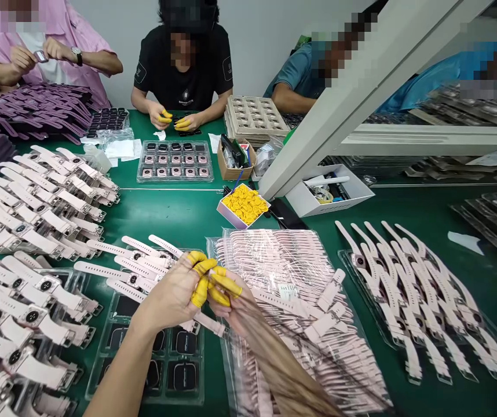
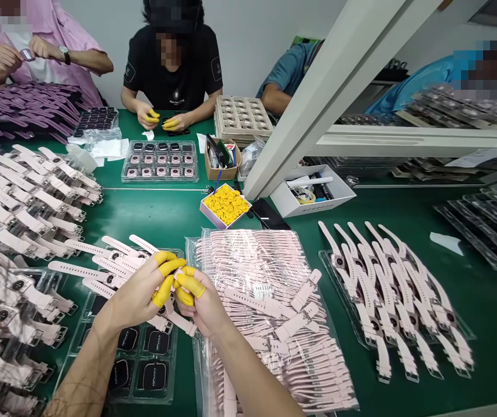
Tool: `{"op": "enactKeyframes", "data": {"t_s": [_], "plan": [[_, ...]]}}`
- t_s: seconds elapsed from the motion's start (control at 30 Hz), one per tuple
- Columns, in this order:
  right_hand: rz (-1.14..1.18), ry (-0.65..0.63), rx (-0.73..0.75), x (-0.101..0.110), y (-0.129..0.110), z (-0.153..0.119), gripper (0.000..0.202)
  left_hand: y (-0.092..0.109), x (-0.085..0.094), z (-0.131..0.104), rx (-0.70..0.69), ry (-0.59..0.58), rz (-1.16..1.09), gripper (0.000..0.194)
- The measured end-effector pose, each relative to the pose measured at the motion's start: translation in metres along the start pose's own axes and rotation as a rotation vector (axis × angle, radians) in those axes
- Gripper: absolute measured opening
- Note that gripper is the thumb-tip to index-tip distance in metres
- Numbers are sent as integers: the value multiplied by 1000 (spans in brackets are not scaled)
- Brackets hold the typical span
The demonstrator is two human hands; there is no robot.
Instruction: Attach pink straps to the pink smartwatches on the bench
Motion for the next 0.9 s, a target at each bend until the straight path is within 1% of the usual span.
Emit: {"op": "enactKeyframes", "data": {"t_s": [0.1,0.2,0.3,0.37,0.43,0.5,0.53,0.63,0.7,0.73,0.8,0.83,0.9], "plan": [[-37,-6,2,2,3,2,42,-4,-2,-1,-18,-12,76,45],[-92,-15,31,2,5,2,39,-7,-2,-2,-9,-21,28,41],[-166,-13,94,1,2,0,36,-9,1,-4,33,-46,-39,44],[-232,-4,154,2,-3,-1,34,-11,6,-7,81,-52,-55,52],[-314,5,219,3,-9,-2,33,-17,18,-12,151,-37,-36,59],[-396,6,278,4,-14,-3,30,-28,36,-22,240,3,59,61],[-434,3,304,4,-15,-3,29,-34,47,-28,276,22,130,59],[-526,-20,374,0,-11,-2,25,-47,81,-50,315,53,375,38],[-644,-42,440,-8,-2,-3,22,-50,97,-66,338,45,496,29],[-747,-54,484,-14,4,-5,19,-50,103,-73,364,44,529,28],[-1048,-95,565,-30,16,-12,13,-49,112,-84,420,44,538,26],[-1229,-130,590,-39,23,-16,14,-48,115,-89,440,38,528,24],[-1496,-230,604,-60,34,-26,23,-47,119,-97,484,3,540,22]]}}
Point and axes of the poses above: each hand's wrist, its own z-axis towards the middle knuckle, its own x-axis out of the back of the hand, y = z × x, the point moved 4 cm from there along z, towards the middle knuckle, and after that the axes turned 15 degrees about y, right-handed, at the moved point
